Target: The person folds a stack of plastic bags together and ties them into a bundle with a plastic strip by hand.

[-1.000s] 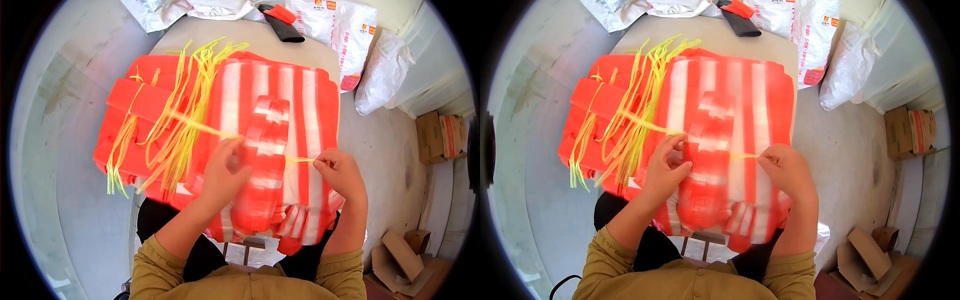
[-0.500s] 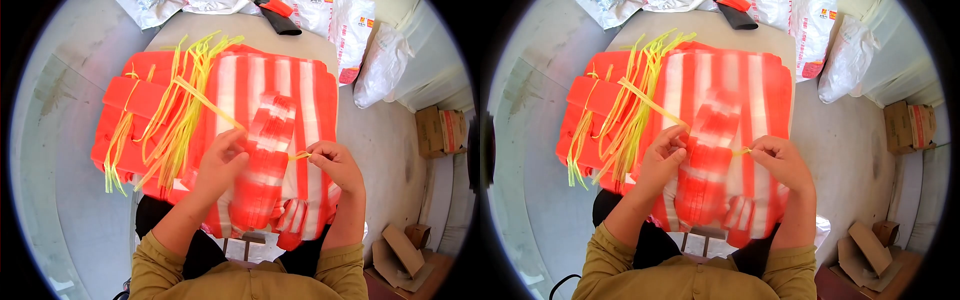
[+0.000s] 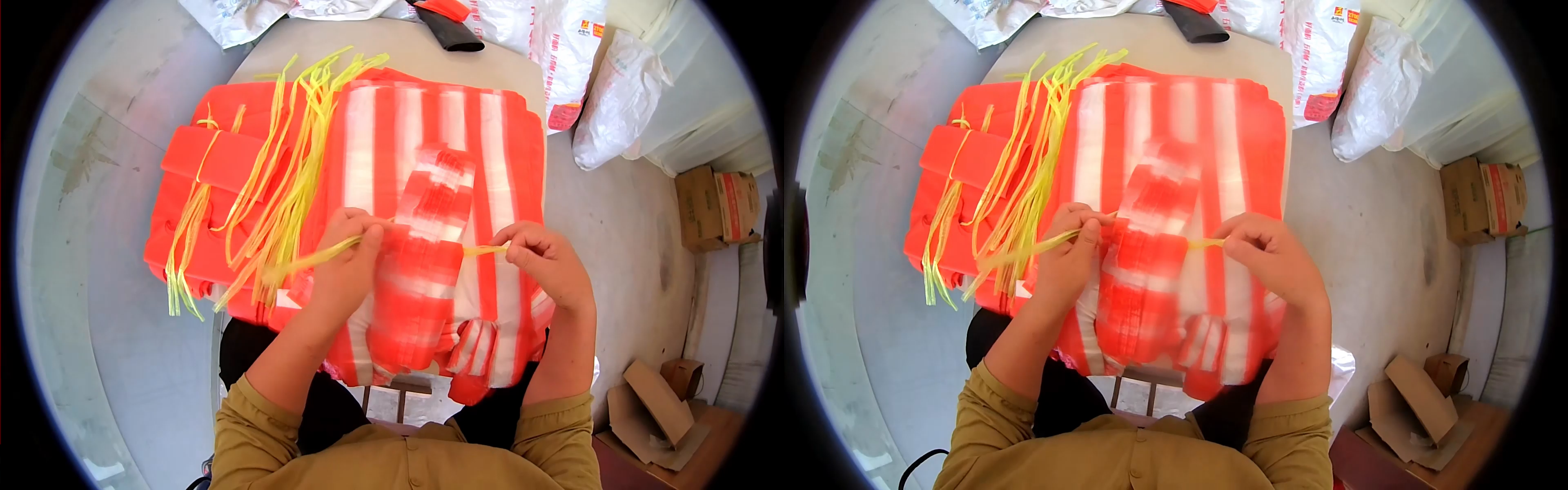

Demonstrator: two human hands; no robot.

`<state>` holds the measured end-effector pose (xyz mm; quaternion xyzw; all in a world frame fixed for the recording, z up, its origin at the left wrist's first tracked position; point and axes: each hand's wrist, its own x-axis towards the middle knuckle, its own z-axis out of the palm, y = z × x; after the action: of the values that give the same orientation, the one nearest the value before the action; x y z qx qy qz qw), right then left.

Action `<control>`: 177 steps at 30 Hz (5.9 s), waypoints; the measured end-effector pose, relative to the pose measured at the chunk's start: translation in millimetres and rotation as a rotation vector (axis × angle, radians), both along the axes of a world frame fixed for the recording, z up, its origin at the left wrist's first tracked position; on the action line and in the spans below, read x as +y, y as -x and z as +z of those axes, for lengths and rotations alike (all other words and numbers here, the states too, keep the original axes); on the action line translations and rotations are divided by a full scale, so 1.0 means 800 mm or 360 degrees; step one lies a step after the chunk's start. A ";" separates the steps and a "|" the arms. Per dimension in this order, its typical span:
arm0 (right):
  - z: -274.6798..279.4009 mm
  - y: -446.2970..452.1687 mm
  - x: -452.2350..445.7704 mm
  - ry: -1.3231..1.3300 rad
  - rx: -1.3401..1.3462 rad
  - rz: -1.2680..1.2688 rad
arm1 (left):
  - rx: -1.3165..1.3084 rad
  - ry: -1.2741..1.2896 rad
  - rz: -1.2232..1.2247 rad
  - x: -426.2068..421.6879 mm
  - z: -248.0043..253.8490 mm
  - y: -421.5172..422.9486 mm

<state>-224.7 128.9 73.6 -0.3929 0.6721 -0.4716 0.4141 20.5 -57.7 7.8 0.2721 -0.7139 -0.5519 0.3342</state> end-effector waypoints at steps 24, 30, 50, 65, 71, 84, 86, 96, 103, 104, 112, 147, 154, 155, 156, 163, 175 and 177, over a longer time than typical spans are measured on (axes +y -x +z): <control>0.031 0.019 0.022 0.0306 0.0623 0.0468 | -0.0436 0.0391 -0.0657 -0.010 0.043 -0.033; -0.011 -0.029 -0.016 0.0409 -0.0547 0.0300 | -0.0357 0.0682 -0.0749 0.009 0.028 -0.019; 0.005 0.002 0.003 -0.0463 0.0389 -0.0018 | -0.0477 0.1241 -0.0583 0.052 0.006 0.005; -0.002 -0.071 -0.030 0.0652 0.0480 0.0289 | 0.0002 0.0623 -0.0411 0.057 0.042 0.014; 0.009 -0.099 -0.040 0.0156 0.0457 0.0184 | 0.0330 0.0182 -0.0420 0.051 0.026 0.011; -0.017 -0.107 -0.044 0.0718 0.1757 0.0088 | -0.0285 0.0709 -0.0294 0.049 0.048 0.009; -0.019 -0.100 -0.043 0.0672 0.1657 0.0047 | -0.0125 0.0828 -0.0249 0.049 0.044 0.011; -0.004 -0.097 -0.041 0.0383 0.1203 0.0154 | -0.0024 0.0632 -0.0285 0.034 0.038 0.012; -0.029 -0.073 -0.046 0.0642 0.1474 -0.0281 | -0.0385 0.0966 0.0019 0.014 0.039 0.003; -0.031 -0.065 -0.042 0.0589 0.1523 -0.0261 | -0.0451 0.1044 0.0046 0.008 0.041 0.000; -0.027 -0.051 -0.027 0.0039 0.1469 -0.0132 | -0.0897 0.1192 -0.0018 0.001 0.047 -0.007; -0.030 -0.103 -0.046 0.0107 0.0739 0.0120 | 0.0011 0.1032 -0.0106 0.040 0.031 0.008; -0.033 -0.096 -0.044 0.0166 0.0688 0.0203 | -0.0372 0.1208 -0.0241 0.036 0.028 0.005; -0.033 -0.095 -0.044 0.0182 0.0673 0.0226 | -0.0376 0.1135 -0.0254 0.035 0.026 0.006; -0.034 -0.095 -0.044 0.0199 0.0658 0.0249 | -0.0381 0.1063 -0.0268 0.035 0.025 0.006; -0.032 -0.099 -0.044 0.0146 0.0095 0.0090 | -0.0213 0.0539 -0.0206 0.037 0.031 0.009; -0.043 -0.112 -0.051 0.0626 0.1101 0.0050 | -0.0202 0.0083 -0.0103 0.039 0.015 0.006; -0.049 -0.113 -0.052 0.0734 0.1275 -0.0021 | -0.0296 0.0329 -0.0143 0.039 0.031 0.008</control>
<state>-134.6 87.3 34.7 -0.6217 0.6593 -0.4224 0.0203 14.2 -26.5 32.7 0.2539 -0.8063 -0.4623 0.2678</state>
